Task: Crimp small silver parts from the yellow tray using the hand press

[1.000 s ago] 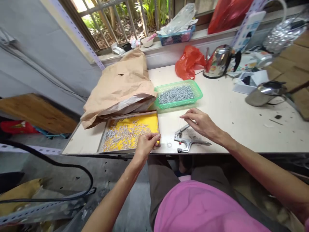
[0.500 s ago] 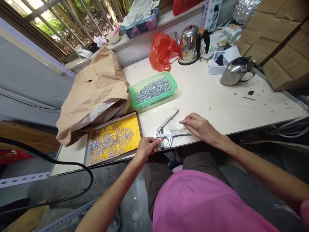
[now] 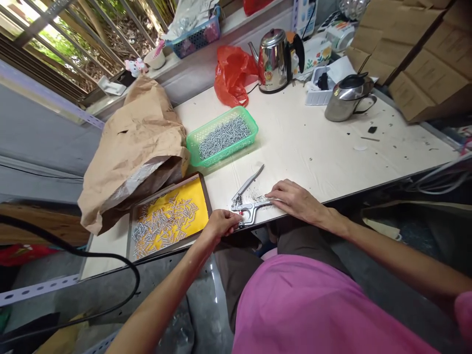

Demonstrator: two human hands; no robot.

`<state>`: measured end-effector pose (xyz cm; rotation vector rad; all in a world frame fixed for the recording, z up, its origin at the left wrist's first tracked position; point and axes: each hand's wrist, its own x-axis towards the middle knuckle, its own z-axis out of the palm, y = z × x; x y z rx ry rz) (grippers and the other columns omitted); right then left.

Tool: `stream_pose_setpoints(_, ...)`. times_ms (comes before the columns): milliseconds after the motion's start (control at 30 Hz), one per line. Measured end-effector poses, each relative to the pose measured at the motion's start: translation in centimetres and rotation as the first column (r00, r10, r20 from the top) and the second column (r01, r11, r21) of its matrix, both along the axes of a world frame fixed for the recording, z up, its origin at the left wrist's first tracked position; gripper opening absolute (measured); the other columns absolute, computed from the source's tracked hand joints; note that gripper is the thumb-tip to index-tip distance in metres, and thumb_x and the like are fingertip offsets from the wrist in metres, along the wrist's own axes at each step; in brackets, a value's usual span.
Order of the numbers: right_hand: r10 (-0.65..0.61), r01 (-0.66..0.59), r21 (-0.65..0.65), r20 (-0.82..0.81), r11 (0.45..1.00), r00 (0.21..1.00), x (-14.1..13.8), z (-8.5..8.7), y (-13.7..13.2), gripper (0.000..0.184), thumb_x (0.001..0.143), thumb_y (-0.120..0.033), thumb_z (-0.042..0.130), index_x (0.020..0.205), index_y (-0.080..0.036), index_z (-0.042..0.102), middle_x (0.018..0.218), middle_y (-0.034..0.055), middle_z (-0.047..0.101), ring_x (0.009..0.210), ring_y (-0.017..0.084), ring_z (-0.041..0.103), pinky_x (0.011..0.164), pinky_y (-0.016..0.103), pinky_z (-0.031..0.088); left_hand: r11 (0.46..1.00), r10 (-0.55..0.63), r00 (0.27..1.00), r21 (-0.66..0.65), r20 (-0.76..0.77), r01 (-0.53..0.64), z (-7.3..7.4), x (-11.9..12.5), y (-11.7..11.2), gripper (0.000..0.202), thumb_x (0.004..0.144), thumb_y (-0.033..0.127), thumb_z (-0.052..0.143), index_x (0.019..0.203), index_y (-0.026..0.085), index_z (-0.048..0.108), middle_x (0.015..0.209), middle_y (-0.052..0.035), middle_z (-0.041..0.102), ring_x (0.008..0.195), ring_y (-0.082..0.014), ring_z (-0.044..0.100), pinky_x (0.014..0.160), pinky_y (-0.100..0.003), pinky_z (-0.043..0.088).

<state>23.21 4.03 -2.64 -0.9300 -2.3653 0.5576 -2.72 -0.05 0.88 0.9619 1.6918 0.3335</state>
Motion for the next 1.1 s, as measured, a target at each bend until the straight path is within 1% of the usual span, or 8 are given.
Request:
stream_pose_setpoints(133,0.011,-0.011,-0.012,0.024,1.0,1.0,0.2,0.2,0.0,0.025,0.095,-0.026,0.046,0.107,-0.017,0.067,0.098,0.0103,0.061,0.094,0.021,0.055,0.083,0.038,0.049,0.996,-0.054,0.998,-0.071,0.016,0.055,0.3,-0.1,0.5,0.033,0.063,0.044,0.076,0.061,0.013,0.066,0.04,0.005,0.045,0.035,-0.004,0.033,0.036,-0.019,0.02)
stream_pose_setpoints(233,0.025,-0.025,0.005,0.033,1.0,0.999,0.3,0.6,0.9,0.033,0.094,-0.035,0.049,0.118,-0.017,0.063,0.112,0.0135,0.059,0.105,0.024,0.054,0.09,0.041,0.048,0.991,-0.077,0.997,-0.108,0.016,0.078,0.5,-0.1,0.7,0.036,0.062,0.046,0.076,0.062,0.012,0.064,0.044,0.0051,0.047,0.037,-0.0038,0.034,0.037,-0.019,0.021)
stream_pose_setpoints(400,0.129,-0.138,0.046,0.167,0.989,0.978,0.0,1.0,4.9,0.076,0.082,-0.061,0.057,0.141,-0.016,0.041,0.148,0.0193,0.033,0.137,0.035,0.027,0.108,0.053,0.031,0.983,-0.11,0.994,-0.151,-0.01,0.107,0.5,-0.1,1.2,0.042,0.057,0.051,0.079,0.061,0.012,0.062,0.045,0.0053,0.049,0.038,-0.0038,0.034,0.038,-0.02,0.023)
stream_pose_setpoints(500,0.205,-0.215,-0.002,0.311,0.977,0.928,-0.8,0.8,7.1,0.102,0.07,-0.073,0.061,0.147,-0.013,0.031,0.153,0.0223,0.024,0.14,0.042,0.017,0.109,0.06,0.022,0.977,-0.124,0.992,-0.18,-0.026,0.118,0.6,0.0,1.5,0.044,0.054,0.052,0.081,0.058,0.013,0.061,0.045,0.0052,0.05,0.037,-0.004,0.035,0.039,-0.021,0.024)
stream_pose_setpoints(600,0.255,-0.26,-0.045,0.415,0.965,0.874,-1.5,0.5,8.2,0.112,0.062,-0.076,0.065,0.147,-0.013,0.03,0.151,0.024,0.027,0.139,0.046,0.018,0.107,0.063,0.019,0.974,-0.147,0.989,-0.181,-0.035,0.138,0.6,0.0,1.7,0.046,0.053,0.053,0.08,0.054,0.014,0.058,0.043,0.0051,0.049,0.037,-0.0041,0.036,0.039,-0.021,0.024)
stream_pose_setpoints(733,0.276,-0.296,-0.032,0.465,0.955,0.841,-1.8,0.7,8.4,0.11,0.061,-0.075,0.065,0.145,-0.012,0.033,0.148,0.0241,0.032,0.135,0.045,0.025,0.105,0.061,0.022,0.974,-0.147,0.989,-0.177,-0.026,0.14,0.3,-0.2,1.6,0.046,0.054,0.054,0.08,0.054,0.014,0.058,0.044,0.005,0.05,0.036,-0.0042,0.037,0.038,-0.021,0.025)
stream_pose_setpoints(900,0.266,-0.298,-0.022,0.517,0.954,0.814,-2.1,2.1,7.9,0.099,0.064,-0.07,0.067,0.138,-0.011,0.039,0.135,0.0232,0.046,0.123,0.041,0.039,0.099,0.06,0.028,0.98,-0.129,0.992,-0.153,-0.011,0.126,0.1,-0.4,1.3,0.045,0.056,0.054,0.078,0.058,0.013,0.06,0.045,0.0049,0.05,0.036,-0.0042,0.036,0.037,-0.02,0.025)
stream_pose_setpoints(1100,0.218,-0.258,-0.009,0.557,0.966,0.801,-2.1,3.7,6.4,0.072,0.072,-0.056,0.068,0.124,-0.01,0.05,0.117,0.0187,0.057,0.108,0.035,0.047,0.093,0.053,0.031,0.994,-0.057,0.998,-0.097,-0.015,0.055,-0.2,-0.2,0.3,0.039,0.063,0.05,0.075,0.062,0.014,0.061,0.044,0.005,0.049,0.037,-0.0054,0.039,0.038,-0.02,0.028)
